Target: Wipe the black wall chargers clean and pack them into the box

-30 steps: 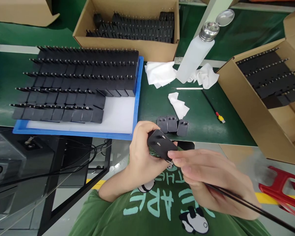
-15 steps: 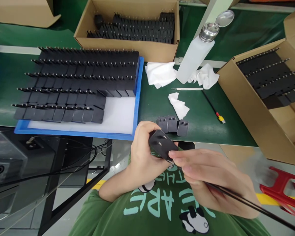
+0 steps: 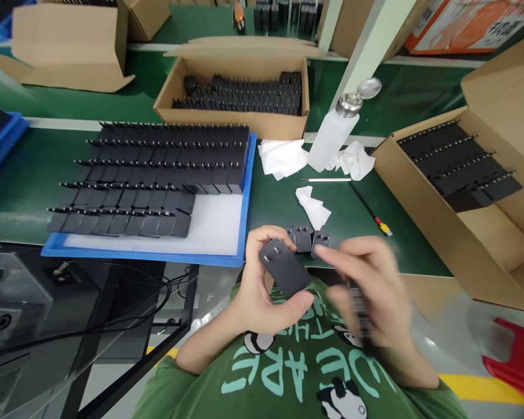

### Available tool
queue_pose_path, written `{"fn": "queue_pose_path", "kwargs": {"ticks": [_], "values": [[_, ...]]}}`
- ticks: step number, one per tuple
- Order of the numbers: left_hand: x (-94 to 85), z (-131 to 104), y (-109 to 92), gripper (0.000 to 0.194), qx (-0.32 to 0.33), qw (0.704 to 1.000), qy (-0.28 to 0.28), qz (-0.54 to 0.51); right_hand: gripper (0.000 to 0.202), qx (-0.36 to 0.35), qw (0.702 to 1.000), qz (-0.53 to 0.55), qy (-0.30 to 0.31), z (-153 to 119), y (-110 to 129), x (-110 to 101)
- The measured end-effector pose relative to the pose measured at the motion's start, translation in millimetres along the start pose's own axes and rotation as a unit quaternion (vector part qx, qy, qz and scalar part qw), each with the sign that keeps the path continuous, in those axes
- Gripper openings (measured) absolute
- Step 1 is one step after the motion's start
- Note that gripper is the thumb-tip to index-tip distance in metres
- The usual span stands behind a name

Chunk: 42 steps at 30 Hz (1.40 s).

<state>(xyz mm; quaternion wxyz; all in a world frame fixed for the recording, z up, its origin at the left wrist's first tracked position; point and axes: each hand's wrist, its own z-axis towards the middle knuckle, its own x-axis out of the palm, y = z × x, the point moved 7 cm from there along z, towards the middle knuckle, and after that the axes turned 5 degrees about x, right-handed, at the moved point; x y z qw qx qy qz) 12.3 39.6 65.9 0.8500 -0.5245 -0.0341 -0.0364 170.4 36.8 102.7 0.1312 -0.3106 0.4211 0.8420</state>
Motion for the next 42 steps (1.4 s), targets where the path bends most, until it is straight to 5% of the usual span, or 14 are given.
{"fn": "queue_pose_path", "kwargs": {"ticks": [4,10,22,32,37,42], "values": [[6.1,1,0,0.05,0.011,0.998,0.044,-0.05,0.059,-0.047,0.998,0.037,0.013,12,7,19],[4.7,2,-7,0.047,-0.03,0.989,0.113,-0.085,0.059,-0.079,0.997,0.005,0.0,11,15,14],[0.4,4,-23,0.043,-0.087,0.986,0.141,-0.016,0.057,-0.112,0.993,-0.046,-0.002,9,24,10],[4.5,1,-29,0.067,-0.027,0.99,0.139,-0.027,0.061,-0.07,0.994,-0.015,-0.087,-3,17,5],[11.5,5,-28,0.083,-0.015,0.985,0.162,0.051,0.055,-0.085,0.987,-0.012,-0.132,-8,14,5],[11.0,9,-34,0.067,0.007,0.98,0.191,0.053,0.054,-0.075,0.985,-0.024,-0.156,-14,10,6]]}}
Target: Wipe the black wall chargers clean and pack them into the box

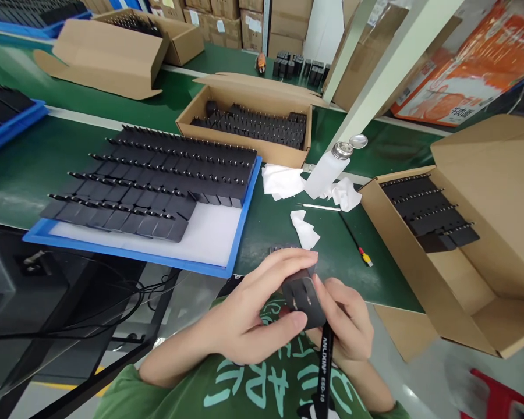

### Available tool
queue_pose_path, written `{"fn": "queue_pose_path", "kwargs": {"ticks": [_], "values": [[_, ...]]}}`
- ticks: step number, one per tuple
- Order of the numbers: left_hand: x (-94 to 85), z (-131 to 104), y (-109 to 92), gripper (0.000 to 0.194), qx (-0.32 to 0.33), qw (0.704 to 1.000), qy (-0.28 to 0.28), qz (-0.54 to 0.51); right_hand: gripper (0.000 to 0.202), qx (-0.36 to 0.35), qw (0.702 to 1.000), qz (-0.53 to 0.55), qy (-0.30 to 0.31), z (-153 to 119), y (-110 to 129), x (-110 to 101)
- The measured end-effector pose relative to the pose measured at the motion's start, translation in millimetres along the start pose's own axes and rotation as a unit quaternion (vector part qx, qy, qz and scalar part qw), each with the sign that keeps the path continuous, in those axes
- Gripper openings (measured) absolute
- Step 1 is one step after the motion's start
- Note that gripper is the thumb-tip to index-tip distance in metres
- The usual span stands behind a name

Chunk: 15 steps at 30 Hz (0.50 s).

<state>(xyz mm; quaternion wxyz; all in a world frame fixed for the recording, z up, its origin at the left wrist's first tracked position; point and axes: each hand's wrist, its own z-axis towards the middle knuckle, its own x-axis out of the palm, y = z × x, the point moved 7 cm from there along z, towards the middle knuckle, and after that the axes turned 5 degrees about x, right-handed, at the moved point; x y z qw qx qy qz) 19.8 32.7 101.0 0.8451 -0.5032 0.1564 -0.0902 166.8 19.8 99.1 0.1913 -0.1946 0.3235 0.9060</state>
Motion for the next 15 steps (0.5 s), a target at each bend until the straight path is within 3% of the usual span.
{"fn": "queue_pose_path", "kwargs": {"ticks": [5,8,11,13,15], "values": [[-6.5,4,0,0.052,0.018,0.999,0.032,-0.016,0.057,0.012,1.0,0.001,-0.011,2,1,-4],[-11.1,6,9,0.048,-0.015,0.996,-0.025,-0.089,0.06,0.013,1.0,-0.002,0.005,2,0,-2],[-15.1,7,21,0.032,-0.075,0.986,-0.106,-0.106,0.058,0.011,0.999,-0.007,0.037,-2,-4,3],[-15.4,7,22,0.029,-0.087,0.987,-0.111,-0.082,0.059,0.009,0.998,-0.011,0.059,-5,-6,7],[-15.4,10,16,0.034,-0.051,0.994,-0.078,-0.056,0.06,0.006,0.998,-0.011,0.067,-5,-6,8]]}}
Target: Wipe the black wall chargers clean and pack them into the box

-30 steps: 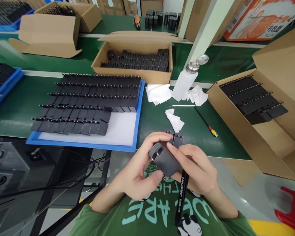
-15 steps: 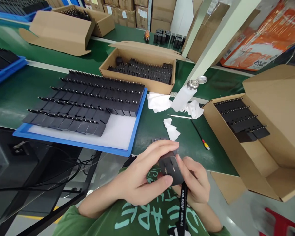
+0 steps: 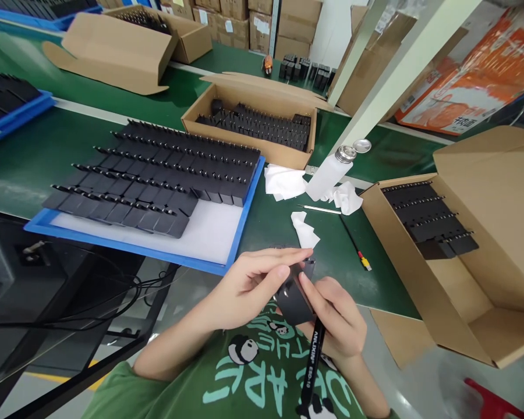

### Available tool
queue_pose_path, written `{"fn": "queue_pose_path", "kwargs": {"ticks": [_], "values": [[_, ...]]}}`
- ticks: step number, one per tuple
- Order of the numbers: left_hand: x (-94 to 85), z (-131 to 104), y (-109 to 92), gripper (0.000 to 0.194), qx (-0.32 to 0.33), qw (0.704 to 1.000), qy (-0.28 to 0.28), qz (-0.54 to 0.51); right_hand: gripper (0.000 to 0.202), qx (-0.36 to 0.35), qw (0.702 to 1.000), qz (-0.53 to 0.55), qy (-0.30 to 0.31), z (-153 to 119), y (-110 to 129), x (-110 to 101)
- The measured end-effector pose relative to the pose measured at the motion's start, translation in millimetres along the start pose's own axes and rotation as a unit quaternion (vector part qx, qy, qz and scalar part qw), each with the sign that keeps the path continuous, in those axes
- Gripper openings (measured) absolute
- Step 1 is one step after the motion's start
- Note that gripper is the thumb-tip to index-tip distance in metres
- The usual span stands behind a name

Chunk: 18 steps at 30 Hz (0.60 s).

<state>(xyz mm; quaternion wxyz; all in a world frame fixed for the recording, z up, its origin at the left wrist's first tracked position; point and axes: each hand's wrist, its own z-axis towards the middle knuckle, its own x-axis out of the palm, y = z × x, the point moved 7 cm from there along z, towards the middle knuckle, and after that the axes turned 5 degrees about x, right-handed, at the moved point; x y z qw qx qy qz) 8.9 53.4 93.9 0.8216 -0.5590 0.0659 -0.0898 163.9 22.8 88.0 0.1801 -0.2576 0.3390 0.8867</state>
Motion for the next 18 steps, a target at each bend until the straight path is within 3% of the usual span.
{"fn": "queue_pose_path", "kwargs": {"ticks": [3,5,9,12,14,16,18], "values": [[-1.0,0,-7,0.041,0.045,0.997,0.068,0.016,0.06,0.001,1.0,0.008,-0.019,5,0,-4],[-3.5,-1,-3,0.04,0.016,0.995,0.091,-0.03,0.06,-0.005,0.999,0.024,-0.031,10,2,-8],[-0.6,-6,10,0.045,-0.055,0.978,0.082,-0.185,0.06,-0.013,0.998,0.047,-0.044,16,4,-10],[13.6,-11,14,0.069,-0.042,0.981,0.097,-0.163,0.06,0.012,0.998,0.064,-0.021,17,3,-7],[20.8,-14,22,0.081,-0.061,0.985,0.081,-0.14,0.057,0.045,0.995,0.085,0.025,18,-4,-3],[17.4,-18,35,0.068,-0.094,0.987,0.024,-0.132,0.053,0.079,0.989,0.096,0.075,17,-18,-3],[3.0,-23,43,0.06,-0.094,0.988,-0.042,-0.116,0.045,0.133,0.984,0.062,0.104,12,-46,-6]]}}
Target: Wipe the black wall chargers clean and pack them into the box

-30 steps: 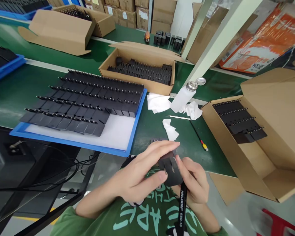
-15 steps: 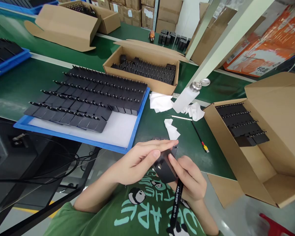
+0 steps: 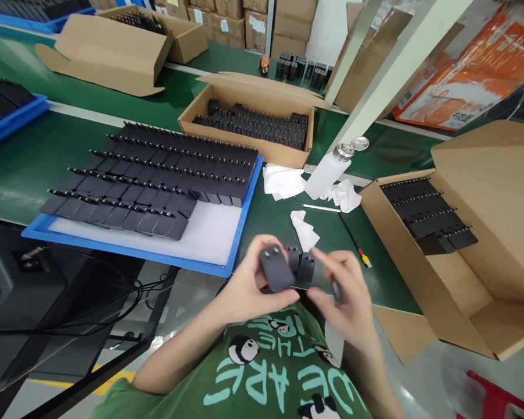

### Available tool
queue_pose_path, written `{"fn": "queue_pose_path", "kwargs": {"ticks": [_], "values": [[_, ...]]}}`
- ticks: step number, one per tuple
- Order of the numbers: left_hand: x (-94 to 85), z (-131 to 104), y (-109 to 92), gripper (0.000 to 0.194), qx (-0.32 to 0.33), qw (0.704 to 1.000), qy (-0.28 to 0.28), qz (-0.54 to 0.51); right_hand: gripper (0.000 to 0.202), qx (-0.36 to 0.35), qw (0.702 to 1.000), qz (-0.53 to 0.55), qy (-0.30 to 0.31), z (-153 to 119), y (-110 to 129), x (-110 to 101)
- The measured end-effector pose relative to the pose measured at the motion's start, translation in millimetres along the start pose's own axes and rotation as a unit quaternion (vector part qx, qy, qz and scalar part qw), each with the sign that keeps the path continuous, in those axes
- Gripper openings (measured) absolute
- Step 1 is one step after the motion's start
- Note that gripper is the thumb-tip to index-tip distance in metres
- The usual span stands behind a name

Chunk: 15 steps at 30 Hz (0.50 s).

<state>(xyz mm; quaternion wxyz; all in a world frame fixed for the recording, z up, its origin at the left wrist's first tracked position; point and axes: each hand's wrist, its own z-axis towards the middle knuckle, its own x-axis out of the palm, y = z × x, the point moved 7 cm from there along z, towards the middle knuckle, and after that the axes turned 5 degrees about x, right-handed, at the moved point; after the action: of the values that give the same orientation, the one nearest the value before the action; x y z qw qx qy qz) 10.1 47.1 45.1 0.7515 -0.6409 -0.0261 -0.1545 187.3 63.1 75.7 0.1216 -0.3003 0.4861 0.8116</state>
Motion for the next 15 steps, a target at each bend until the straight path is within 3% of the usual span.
{"fn": "queue_pose_path", "kwargs": {"ticks": [4,6,7,10,15], "values": [[-47.5,-7,-4,0.058,0.026,0.983,-0.115,0.139,0.033,0.147,0.98,-0.131,-0.017,-2,-81,-17],[-61.4,-9,-4,0.049,0.004,0.961,-0.12,0.25,0.037,0.178,0.972,-0.155,-0.009,-4,-109,-17],[-62.5,-8,-3,0.047,-0.008,0.948,-0.098,0.301,0.04,0.187,0.97,-0.157,-0.002,-4,-116,-16],[-54.2,-4,9,0.047,-0.042,0.911,-0.011,0.409,0.047,0.192,0.97,-0.148,0.025,-7,-110,-13],[-46.7,2,34,0.047,-0.122,0.894,0.034,0.429,0.078,0.139,0.968,-0.012,0.208,-16,-67,22]]}}
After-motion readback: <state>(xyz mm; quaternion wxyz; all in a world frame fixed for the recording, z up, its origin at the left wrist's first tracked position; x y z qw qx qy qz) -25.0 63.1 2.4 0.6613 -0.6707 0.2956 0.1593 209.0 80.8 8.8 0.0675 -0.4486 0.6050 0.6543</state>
